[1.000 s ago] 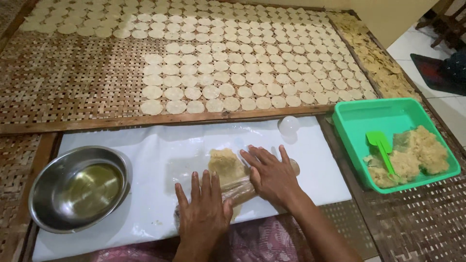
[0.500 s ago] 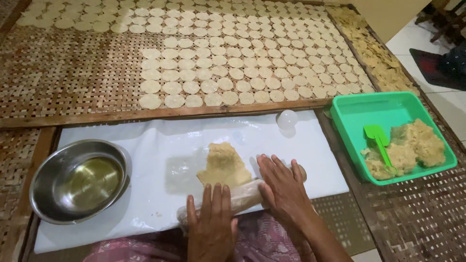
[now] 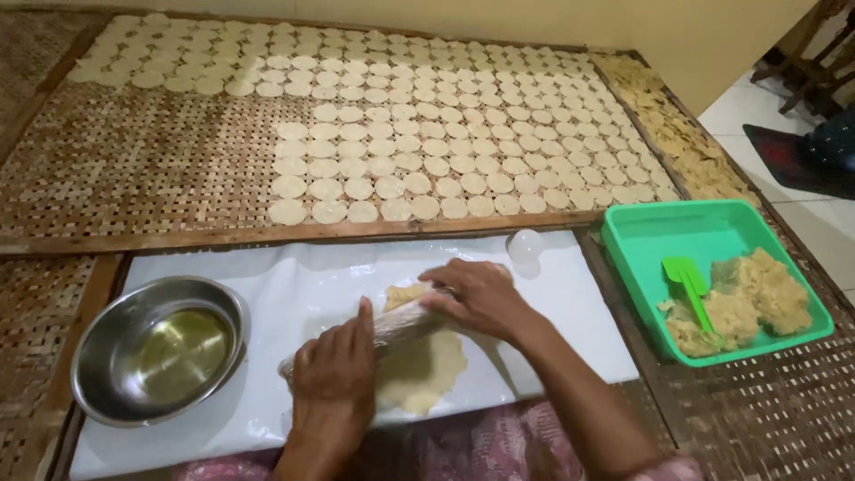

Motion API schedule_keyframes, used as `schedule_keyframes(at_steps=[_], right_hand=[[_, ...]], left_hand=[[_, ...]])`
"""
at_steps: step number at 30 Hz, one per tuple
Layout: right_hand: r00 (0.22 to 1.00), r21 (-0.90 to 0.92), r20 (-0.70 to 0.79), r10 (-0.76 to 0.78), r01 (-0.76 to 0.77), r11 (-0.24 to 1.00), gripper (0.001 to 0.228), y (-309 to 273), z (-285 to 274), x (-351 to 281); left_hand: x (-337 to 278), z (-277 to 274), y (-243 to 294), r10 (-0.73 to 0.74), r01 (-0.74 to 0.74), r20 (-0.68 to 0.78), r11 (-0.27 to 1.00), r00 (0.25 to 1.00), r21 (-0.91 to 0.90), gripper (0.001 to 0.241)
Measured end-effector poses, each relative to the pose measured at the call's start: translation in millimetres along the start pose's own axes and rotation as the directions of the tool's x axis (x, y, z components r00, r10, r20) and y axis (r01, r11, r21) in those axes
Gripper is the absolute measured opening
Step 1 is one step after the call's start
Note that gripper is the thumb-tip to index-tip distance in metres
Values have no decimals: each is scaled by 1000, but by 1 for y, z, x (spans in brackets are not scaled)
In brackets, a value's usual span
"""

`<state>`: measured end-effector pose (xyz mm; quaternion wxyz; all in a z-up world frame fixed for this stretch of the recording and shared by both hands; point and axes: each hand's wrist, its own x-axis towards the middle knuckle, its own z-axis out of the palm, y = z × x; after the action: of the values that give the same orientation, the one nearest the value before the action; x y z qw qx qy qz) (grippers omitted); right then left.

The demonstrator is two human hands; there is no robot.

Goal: Rolling out dough and cutting it into small circular cracker shapes to place on a bamboo drying rack.

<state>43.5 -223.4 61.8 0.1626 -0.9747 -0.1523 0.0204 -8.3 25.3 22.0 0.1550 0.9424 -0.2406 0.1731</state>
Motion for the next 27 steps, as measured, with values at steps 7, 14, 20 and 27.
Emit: schedule_keyframes(at_steps=[7,14,20,27], right_hand=[[985,15,-92,148,-147,989,41,-3,27,37],[995,-77,-3,97,-97,992,48,3,24,36],[998,-133,-39,47,-52,990,52,12,29,24],[991,-98,-42,124,-128,987,54,10,29,3]], left_hand=[[0,20,-9,-79,79,169,997,982,9,81],[-5,23,12,-142,143,21,988,990,-63,88],[-20,40,22,-95,96,-18,995,995,15,81],[-28,35,35,-58,58,-11,998,998,17,83]])
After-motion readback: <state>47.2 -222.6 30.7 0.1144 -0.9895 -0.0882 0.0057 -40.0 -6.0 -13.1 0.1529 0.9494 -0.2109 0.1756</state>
